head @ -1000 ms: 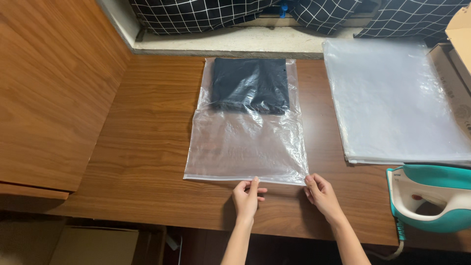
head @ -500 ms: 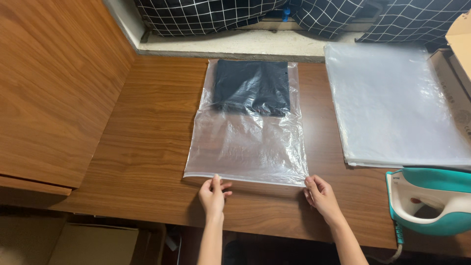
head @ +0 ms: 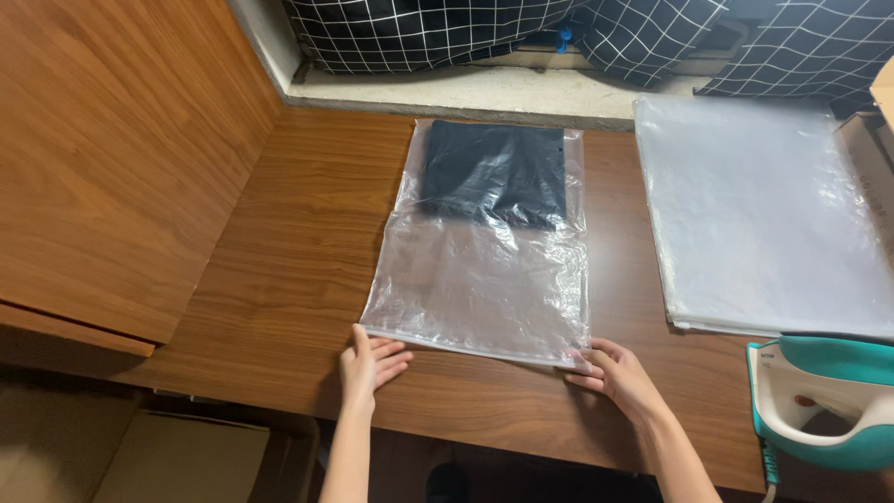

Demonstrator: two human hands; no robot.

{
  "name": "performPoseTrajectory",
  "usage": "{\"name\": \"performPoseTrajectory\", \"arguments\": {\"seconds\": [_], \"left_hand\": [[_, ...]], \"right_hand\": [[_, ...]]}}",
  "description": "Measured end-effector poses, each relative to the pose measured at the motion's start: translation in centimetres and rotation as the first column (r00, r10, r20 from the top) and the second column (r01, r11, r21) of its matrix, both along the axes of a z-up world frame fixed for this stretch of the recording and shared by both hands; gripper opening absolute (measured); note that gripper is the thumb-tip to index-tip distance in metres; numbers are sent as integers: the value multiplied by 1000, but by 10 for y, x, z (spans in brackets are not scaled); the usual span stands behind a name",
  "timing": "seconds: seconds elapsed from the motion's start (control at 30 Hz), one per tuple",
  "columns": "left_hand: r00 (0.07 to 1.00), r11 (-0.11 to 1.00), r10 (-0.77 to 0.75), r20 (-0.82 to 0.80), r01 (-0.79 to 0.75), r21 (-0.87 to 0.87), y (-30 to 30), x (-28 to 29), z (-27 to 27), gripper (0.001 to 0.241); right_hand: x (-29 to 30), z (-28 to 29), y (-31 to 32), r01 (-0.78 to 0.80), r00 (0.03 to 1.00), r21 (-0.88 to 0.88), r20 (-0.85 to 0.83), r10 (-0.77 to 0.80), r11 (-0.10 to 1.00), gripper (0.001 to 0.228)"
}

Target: The person removes a black t-shirt from a hanger and places it on a rack. They then move a cardboard box to a table, open it, and remove a plastic-wrapped t-shirt. The person unwraps the t-shirt, unfolds it, and smooths it out on the table.

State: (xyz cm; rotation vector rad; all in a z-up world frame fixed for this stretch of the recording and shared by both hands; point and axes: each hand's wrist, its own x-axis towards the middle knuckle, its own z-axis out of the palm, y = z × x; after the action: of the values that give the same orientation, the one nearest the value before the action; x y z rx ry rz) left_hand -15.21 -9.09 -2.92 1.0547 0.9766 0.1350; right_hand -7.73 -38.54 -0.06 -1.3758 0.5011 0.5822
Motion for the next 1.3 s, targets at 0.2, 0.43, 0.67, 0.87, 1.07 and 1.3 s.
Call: {"name": "performPoseTrajectory", "arguments": {"seconds": [0.2, 0.43, 0.67, 0.87, 1.07, 1.3], "left_hand": [[878, 878, -473, -71, 464, -118, -44, 3, 15, 60], [924, 904, -378, 53, 381, -196, -74, 18, 6, 61], [983, 936, -84, 165, 134, -327, -83, 48, -7, 74], [951, 912, 70, 300, 61, -405, -60, 56, -19, 33], [944, 921, 49, 325, 83, -381, -11, 48, -10, 33], [944, 956, -4, 329, 100, -276, 75, 33, -6, 38]], "right_hand": [[4, -33, 7, -124, 986, -93, 99, 133, 988, 20], [-5, -21, 23, -115, 991, -95, 64, 121, 989, 35], [-10, -14, 39, -326, 944, -119, 9, 329, 938, 33], [4, -29, 42, -373, 927, -78, -2, 374, 925, 42], [48, -38, 32, -147, 970, -134, 172, 169, 980, 39], [110, -38, 29, 40, 901, -259, 427, 78, 965, 20]]}}
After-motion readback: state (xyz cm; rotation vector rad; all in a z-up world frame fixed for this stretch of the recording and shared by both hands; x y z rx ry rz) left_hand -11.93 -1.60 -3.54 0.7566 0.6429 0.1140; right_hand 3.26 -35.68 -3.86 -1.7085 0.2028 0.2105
